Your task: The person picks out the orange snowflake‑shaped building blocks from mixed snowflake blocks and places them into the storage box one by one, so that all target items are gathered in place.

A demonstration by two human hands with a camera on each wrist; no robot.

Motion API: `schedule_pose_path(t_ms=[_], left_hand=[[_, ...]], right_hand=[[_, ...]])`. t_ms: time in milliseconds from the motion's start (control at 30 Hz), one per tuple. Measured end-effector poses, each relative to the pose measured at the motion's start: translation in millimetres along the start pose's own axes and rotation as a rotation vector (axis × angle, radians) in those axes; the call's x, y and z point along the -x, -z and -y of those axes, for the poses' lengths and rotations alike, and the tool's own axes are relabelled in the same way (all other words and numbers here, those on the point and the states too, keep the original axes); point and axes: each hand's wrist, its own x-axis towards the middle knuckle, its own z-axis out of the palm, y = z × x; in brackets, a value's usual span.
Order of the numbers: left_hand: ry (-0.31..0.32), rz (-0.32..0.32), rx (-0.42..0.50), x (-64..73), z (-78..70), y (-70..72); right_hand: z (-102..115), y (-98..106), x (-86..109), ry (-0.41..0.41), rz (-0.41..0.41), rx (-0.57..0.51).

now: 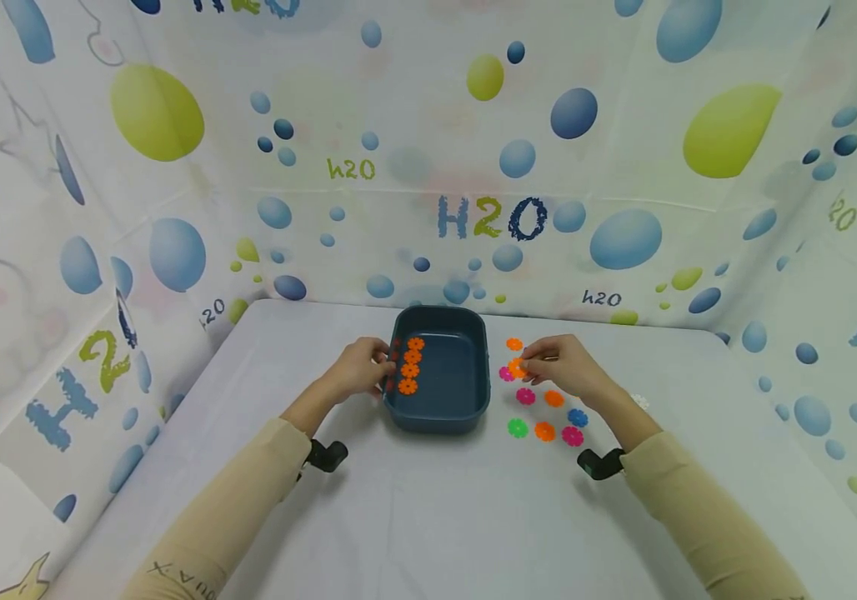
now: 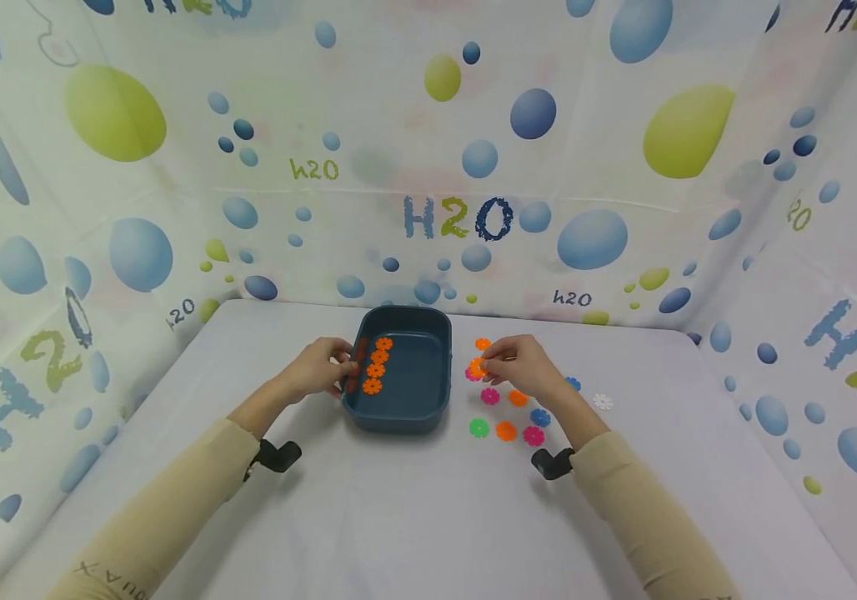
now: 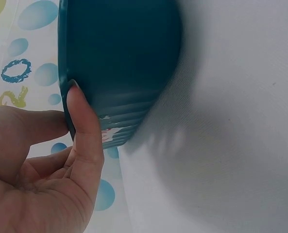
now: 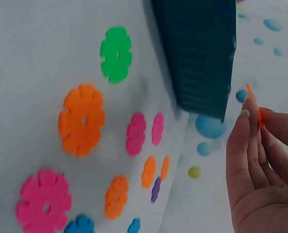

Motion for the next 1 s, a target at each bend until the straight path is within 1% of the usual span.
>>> schedule_pose_path(t_ms=[233, 500, 700, 933, 1000], left_hand=[[0.003, 0.002, 0.007, 2.3, -1.7, -0.2], [0.001, -0.005, -0.011, 0.4, -1.1, -0.4], [0.017, -0.018, -0.004, -5.9, -8.0, -1.1], [0.037, -0.026, -0.006, -11.7, -16.2, -2.5], [0.043, -0.028, -0.006, -13.8, -18.2, -2.9]], right_hand=[[11.5, -17.2, -2.3, 0.033, 0.033, -0.019], [27.8, -33.5, -3.2, 0.108, 0.068, -0.044], [38.8, -35.7, -15.2, 0.129, 0.112, -0.049], [43.6, -42.8, -34.6, 0.132, 0.185, -0.055], [45.0, -45.7, -39.9, 0.146, 0.204, -0.064]])
